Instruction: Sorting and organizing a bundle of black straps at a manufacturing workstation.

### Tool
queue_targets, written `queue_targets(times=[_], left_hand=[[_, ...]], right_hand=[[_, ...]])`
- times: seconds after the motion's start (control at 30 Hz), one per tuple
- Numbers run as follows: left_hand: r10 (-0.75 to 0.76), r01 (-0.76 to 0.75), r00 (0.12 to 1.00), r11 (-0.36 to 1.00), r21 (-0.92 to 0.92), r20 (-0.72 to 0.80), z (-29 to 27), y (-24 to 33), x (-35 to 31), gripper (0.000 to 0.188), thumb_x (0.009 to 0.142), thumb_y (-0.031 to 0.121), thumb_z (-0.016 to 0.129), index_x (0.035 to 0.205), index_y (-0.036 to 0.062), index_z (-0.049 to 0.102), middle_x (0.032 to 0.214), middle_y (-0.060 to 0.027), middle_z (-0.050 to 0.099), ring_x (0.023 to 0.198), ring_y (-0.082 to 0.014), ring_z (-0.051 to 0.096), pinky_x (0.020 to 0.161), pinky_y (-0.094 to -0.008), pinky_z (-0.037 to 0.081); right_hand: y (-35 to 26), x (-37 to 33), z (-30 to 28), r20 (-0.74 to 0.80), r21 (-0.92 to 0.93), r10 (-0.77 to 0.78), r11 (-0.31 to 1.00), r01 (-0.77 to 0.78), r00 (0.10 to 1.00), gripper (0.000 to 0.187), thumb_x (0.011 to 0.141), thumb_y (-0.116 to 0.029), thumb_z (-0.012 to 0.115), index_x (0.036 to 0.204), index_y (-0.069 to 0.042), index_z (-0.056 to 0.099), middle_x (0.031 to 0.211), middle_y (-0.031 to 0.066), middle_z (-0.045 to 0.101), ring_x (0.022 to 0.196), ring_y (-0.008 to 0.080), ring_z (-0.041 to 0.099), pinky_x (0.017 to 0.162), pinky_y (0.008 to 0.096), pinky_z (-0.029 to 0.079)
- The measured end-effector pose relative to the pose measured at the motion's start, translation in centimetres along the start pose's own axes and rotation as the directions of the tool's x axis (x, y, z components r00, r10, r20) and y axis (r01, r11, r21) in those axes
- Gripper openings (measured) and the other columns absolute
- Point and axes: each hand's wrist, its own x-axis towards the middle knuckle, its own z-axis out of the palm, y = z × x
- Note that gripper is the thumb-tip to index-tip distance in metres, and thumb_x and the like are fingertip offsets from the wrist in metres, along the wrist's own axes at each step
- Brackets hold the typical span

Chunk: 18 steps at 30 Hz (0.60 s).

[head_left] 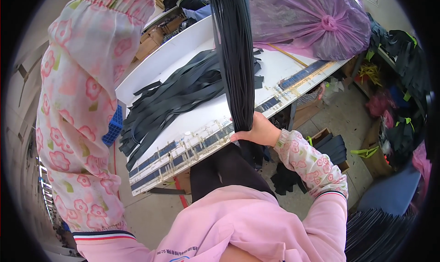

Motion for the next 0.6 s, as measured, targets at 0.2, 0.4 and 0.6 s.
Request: queue_targets(times=[0.2,0.4,0.6], left_hand=[[0.734,-0.473,0.673,0.522,0.710,-0.091,-0.9,0.3,-1.9,0.015,0.091,0.011,0.063,0.080,0.0046,0.056,0.069,-0.0056,0.058,0.063,-0.0183,0.060,0.063,-0.0366,0.056],[-0.029,0.020,0.996,0.995,-0.101,-0.085,-0.7,0.6,-2.7,0.013,0.091,0.010,0.063,0.081,0.0043,0.056,0.068,-0.0056,0.059,0.061,-0.0182,0.060,0.063,-0.0362,0.056],[0.779,-0.476,0.626,0.423,0.771,-0.041,-2.5,1.0,-3.9,0.013,0.090,0.009,0.063,0.079,0.0042,0.057,0.067,-0.0060,0.060,0.061,-0.0181,0.061,0.064,-0.0362,0.057]], right_hand=[[-1.6,0.2,-1.3,-0.050,-0.246,0.064,0.966,-0.074,0.997,0.078,0.068,-0.033,0.091,0.130,-0.003,0.053,0.100,0.0174,0.070,0.094,0.0313,0.070,0.085,0.0385,0.053],[1.2,0.7,2.0,0.039,0.391,-0.063,0.919,0.043,0.997,0.079,0.072,-0.018,0.090,0.138,-0.002,0.048,0.113,0.0071,0.065,0.104,0.0187,0.060,0.096,0.0328,0.047],[0.5,0.3,0.1,-0.097,0.138,-0.036,0.989,0.050,0.995,0.067,0.073,-0.020,0.088,0.127,0.000,0.053,0.106,0.0111,0.070,0.099,0.0178,0.065,0.089,0.0333,0.051]])
